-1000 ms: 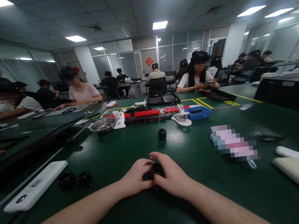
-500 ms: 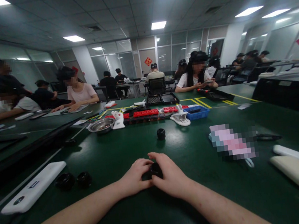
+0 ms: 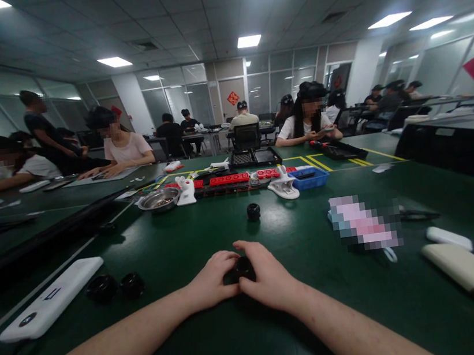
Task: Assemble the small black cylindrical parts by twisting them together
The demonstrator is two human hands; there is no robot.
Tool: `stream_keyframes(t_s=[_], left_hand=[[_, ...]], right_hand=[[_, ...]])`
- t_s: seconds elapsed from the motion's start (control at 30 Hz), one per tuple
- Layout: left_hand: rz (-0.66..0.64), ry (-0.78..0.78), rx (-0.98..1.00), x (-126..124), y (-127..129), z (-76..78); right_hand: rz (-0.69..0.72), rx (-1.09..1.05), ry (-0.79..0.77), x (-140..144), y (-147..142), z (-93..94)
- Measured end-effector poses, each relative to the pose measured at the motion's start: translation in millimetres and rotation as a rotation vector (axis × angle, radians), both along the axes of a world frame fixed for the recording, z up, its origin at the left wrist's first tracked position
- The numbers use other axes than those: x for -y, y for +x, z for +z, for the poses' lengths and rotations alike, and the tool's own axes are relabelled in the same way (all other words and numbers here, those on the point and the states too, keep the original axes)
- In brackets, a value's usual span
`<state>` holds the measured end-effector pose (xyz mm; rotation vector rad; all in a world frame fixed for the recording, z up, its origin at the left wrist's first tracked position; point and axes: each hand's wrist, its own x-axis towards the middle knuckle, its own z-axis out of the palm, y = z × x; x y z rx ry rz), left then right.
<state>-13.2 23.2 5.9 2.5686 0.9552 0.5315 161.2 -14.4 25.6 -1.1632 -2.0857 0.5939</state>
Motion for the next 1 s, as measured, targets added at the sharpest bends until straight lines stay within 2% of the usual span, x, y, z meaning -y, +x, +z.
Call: stream_keyframes(t_s=[0.17, 0.27, 0.5, 0.73, 0.93, 1.0], left_hand=[[0.013, 0.008, 0.052, 0.3, 0.6, -0.9], [0.031, 0.004, 0.07, -0.4, 1.0, -2.7], [0.057, -0.016, 0.077, -2.0, 0.6, -3.9], [0.066, 0.022, 0.082, -0.2, 0.6, -2.0], [0.069, 0.038, 0.063, -0.7, 0.4, -1.4], [0.078, 0.033, 0.054, -0.7, 0.3, -0.9]], right_hand=[[-0.111, -0.004, 0.015, -3.7, -1.0, -2.9], [-0.131, -0.037, 0.018, -4.4, -2.2, -4.8], [0.018, -0.063, 0.016, 0.1, -0.2, 0.1], [-0.136, -0.049, -0.02, -4.3, -0.9, -2.1], [0.021, -0.05, 0.004, -0.9, -0.3, 0.5], [0.022, -0.038, 0.017, 0.2, 0.3, 1.5]])
